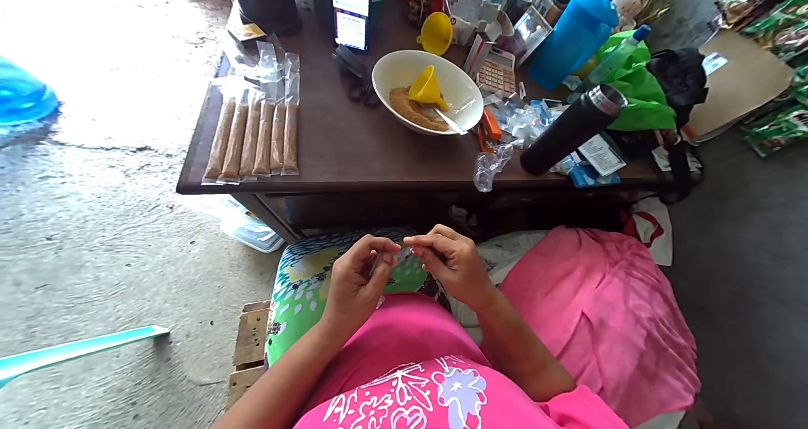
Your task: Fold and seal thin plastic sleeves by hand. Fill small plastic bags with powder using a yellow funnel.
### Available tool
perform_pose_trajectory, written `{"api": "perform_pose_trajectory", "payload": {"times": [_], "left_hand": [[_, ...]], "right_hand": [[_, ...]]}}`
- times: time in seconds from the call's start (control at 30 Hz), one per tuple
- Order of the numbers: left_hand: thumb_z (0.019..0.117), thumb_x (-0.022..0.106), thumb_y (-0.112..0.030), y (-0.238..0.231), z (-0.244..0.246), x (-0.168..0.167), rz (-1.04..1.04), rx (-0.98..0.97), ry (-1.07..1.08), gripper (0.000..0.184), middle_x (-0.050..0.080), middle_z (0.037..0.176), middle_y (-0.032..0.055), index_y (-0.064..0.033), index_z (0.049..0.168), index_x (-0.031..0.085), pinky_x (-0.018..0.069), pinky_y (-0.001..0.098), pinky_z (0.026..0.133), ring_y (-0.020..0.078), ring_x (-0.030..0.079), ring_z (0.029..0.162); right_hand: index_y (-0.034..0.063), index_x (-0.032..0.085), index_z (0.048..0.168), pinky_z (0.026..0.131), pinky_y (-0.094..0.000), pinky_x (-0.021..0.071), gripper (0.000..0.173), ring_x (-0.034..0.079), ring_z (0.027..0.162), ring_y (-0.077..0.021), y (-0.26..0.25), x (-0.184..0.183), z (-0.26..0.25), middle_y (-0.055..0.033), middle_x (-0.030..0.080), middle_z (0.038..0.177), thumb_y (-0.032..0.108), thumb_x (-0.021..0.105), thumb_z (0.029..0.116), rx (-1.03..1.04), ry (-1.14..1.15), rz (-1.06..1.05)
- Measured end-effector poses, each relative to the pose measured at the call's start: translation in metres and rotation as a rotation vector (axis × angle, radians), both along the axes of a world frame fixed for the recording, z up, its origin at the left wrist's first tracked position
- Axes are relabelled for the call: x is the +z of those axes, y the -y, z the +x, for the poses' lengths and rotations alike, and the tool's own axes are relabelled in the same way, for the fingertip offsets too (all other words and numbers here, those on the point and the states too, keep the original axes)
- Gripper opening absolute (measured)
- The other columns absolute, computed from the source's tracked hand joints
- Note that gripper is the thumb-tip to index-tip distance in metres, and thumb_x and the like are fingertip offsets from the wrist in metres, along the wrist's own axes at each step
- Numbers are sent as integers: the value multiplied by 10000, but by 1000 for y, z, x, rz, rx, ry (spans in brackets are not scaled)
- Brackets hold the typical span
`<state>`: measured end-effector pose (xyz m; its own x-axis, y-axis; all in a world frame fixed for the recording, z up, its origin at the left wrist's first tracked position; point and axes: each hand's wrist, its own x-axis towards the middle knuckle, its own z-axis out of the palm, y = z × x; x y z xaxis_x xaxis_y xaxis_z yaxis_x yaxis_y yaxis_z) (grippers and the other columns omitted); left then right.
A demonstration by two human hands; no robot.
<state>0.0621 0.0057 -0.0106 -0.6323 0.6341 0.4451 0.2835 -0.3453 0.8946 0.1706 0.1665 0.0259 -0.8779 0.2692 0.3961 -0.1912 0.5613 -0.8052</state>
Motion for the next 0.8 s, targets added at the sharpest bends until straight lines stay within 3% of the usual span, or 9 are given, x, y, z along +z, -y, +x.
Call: {"api": "perform_pose_trajectory", "payload": {"times": [0.13,0.3,0.37,0.47,0.6,0.7,0.8], "left_hand": [[1013,528,-73,-1,0,1,1,-10,-8,157,659,908,-75,-19,1100,647,478,84,638,-79,571,729],[1019,538,-82,-2,1,-1,-4,-41,-35,153,677,939,-41,-9,1102,644,492,98,652,-63,590,755],[1019,542,-79,-3,1,-1,3,-45,-33,148,687,958,-41,-16,1105,644,498,101,658,-62,599,761],[1020,551,-89,-2,0,0,0,-25,-20,136,676,928,-57,-26,1095,646,476,87,623,-75,571,714],[1028,549,-99,-1,-1,0,2,-12,-21,139,678,932,-59,-27,1096,647,489,94,640,-70,583,728],[1030,542,-100,0,-1,-1,-2,-13,-19,145,682,939,-62,-36,1110,644,493,97,643,-66,591,735],[1029,544,-101,-1,-1,0,-2,-12,-18,144,679,935,-65,-35,1109,643,487,91,640,-73,585,734]], "right_hand": [[-31,765,956,655,-140,542,185,637,698,-13,-1,-4,1,-79,703,834,137,688,966,-59,-5,22],[-30,715,826,596,-113,474,266,559,628,14,2,-5,1,-46,635,725,210,731,940,-121,-18,33],[-35,730,867,615,-126,509,233,595,656,7,2,-5,0,-48,661,758,184,725,947,-104,-29,-11],[-49,744,994,732,-173,585,178,676,784,-31,0,-2,0,-81,715,912,113,670,980,-9,-11,-55],[-49,744,1061,837,-200,578,171,675,890,-58,-3,-2,-2,-104,707,999,41,617,990,49,-49,-15],[-26,768,1061,837,-199,571,174,664,891,-56,-4,-3,-3,-92,698,984,32,628,975,27,-61,-29],[-27,778,974,773,-179,583,139,672,814,-34,-4,-5,-3,-76,709,907,93,718,939,-21,-84,-63]]}}
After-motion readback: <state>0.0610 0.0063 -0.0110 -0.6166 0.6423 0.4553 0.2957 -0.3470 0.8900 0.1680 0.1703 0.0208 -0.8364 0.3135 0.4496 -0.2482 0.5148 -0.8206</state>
